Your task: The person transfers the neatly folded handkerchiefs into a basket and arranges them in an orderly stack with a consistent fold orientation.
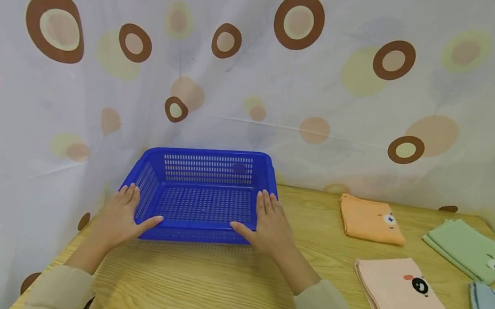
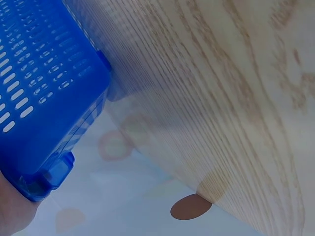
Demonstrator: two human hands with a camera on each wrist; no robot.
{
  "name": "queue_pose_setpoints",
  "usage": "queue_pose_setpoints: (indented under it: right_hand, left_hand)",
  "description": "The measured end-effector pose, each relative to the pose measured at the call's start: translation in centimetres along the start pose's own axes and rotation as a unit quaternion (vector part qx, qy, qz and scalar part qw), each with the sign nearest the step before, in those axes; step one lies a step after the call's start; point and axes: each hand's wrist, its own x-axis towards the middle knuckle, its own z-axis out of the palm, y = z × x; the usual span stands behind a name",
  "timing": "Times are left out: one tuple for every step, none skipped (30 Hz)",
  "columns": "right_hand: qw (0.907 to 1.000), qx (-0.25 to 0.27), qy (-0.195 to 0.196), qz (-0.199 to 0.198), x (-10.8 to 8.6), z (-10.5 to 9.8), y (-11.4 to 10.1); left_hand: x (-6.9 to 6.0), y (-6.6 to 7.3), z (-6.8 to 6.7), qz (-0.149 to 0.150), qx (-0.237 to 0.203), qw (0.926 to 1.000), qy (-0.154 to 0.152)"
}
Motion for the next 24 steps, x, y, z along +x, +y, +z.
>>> queue_pose_setpoints:
  right_hand:
    - [1.0, -0.001, -0.001, 0.001, -0.02, -0.02, 0.05]
    - [1.0, -0.001, -0.002, 0.002, -0.04, -0.05, 0.09]
    - [1.0, -0.001, -0.003, 0.003, -0.08, -0.1, 0.13]
    - [1.0, 0.0, -0.003, 0.003, -0.1, -0.1, 0.18]
    - [1.0, 0.001, -0.003, 0.004, -0.11, -0.12, 0.23]
    - [1.0, 0.001, -0.003, 0.004, -0.14, -0.15, 0.26]
    - [1.0, 0.0, -0.004, 0.005, -0.16, -0.19, 0.28]
    - [1.0, 0.001, -0.003, 0.005, -0.19, -0.22, 0.32]
    - [1.0, 0.001, -0.003, 0.006, -0.23, -0.24, 0.36]
    - [1.0, 0.0, -0.002, 0.006, -0.26, -0.26, 0.39]
    - [1.0, 0.001, -0.003, 0.008, -0.31, -0.32, 0.39]
    - [1.0, 0.001, -0.003, 0.009, -0.35, -0.36, 0.42]
    - [0.9999, 0.001, -0.004, 0.01, -0.38, -0.38, 0.44]
    - [0.9999, 0.002, -0.003, 0.009, -0.43, -0.41, 0.46]
    - [0.9999, 0.003, -0.003, 0.01, -0.47, -0.45, 0.48]
    - [0.9999, 0.004, -0.002, 0.01, -0.49, -0.45, 0.53]
    - [0.9999, 0.003, -0.002, 0.01, -0.53, -0.47, 0.55]
    - [1.0, 0.003, 0.0, 0.009, -0.56, -0.49, 0.58]
    - [1.0, 0.002, 0.001, 0.008, -0.6, -0.52, 0.6]
    - [1.0, 0.001, 0.003, 0.007, -0.63, -0.54, 0.63]
    - [1.0, 0.001, 0.004, 0.006, -0.64, -0.54, 0.68]
    - [1.0, 0.001, 0.005, 0.004, -0.65, -0.53, 0.69]
    - [1.0, 0.002, 0.007, 0.004, -0.66, -0.55, 0.68]
    - [1.0, 0.003, 0.008, 0.003, -0.66, -0.54, 0.69]
  left_hand:
    - [0.04, 0.05, 0.02, 0.001, 0.001, 1.0, 0.001]
    - [0.08, 0.06, 0.05, 0.001, 0.003, 1.0, 0.001]
    - [0.12, 0.09, 0.08, 0.002, 0.003, 1.0, 0.001]
    - [0.14, 0.14, 0.1, 0.003, 0.003, 1.0, 0.001]
    - [0.18, 0.17, 0.12, 0.003, 0.003, 1.0, 0.001]
    - [0.21, 0.22, 0.14, 0.005, 0.003, 1.0, 0.002]
    - [0.24, 0.26, 0.16, 0.005, 0.002, 1.0, 0.001]
    - [0.27, 0.31, 0.17, 0.005, 0.002, 1.0, 0.0]
    - [0.31, 0.37, 0.17, 0.006, 0.001, 1.0, 0.0]
    - [0.33, 0.44, 0.17, 0.006, 0.001, 1.0, -0.001]
    - [0.36, 0.5, 0.17, 0.006, 0.001, 1.0, -0.002]
    - [0.37, 0.56, 0.16, 0.006, 0.0, 1.0, -0.002]
    - [0.39, 0.62, 0.16, 0.005, 0.0, 1.0, -0.003]
    - [0.41, 0.68, 0.17, 0.005, 0.0, 1.0, -0.004]
    - [0.43, 0.73, 0.18, 0.004, 0.0, 1.0, -0.005]
    - [0.45, 0.77, 0.2, 0.004, 0.0, 1.0, -0.005]
    - [0.47, 0.81, 0.21, 0.005, 0.0, 1.0, -0.005]
    - [0.5, 0.84, 0.23, 0.005, 0.0, 1.0, -0.004]
    - [0.53, 0.87, 0.25, 0.005, 0.001, 1.0, -0.003]
    - [0.55, 0.91, 0.27, 0.005, 0.001, 1.0, -0.003]
    - [0.58, 0.93, 0.29, 0.006, 0.002, 1.0, -0.003]
    - [0.59, 0.91, 0.31, 0.006, 0.003, 1.0, -0.003]
    - [0.6, 0.9, 0.33, 0.006, 0.003, 1.0, -0.003]
    - [0.61, 0.88, 0.34, 0.005, 0.004, 1.0, -0.003]
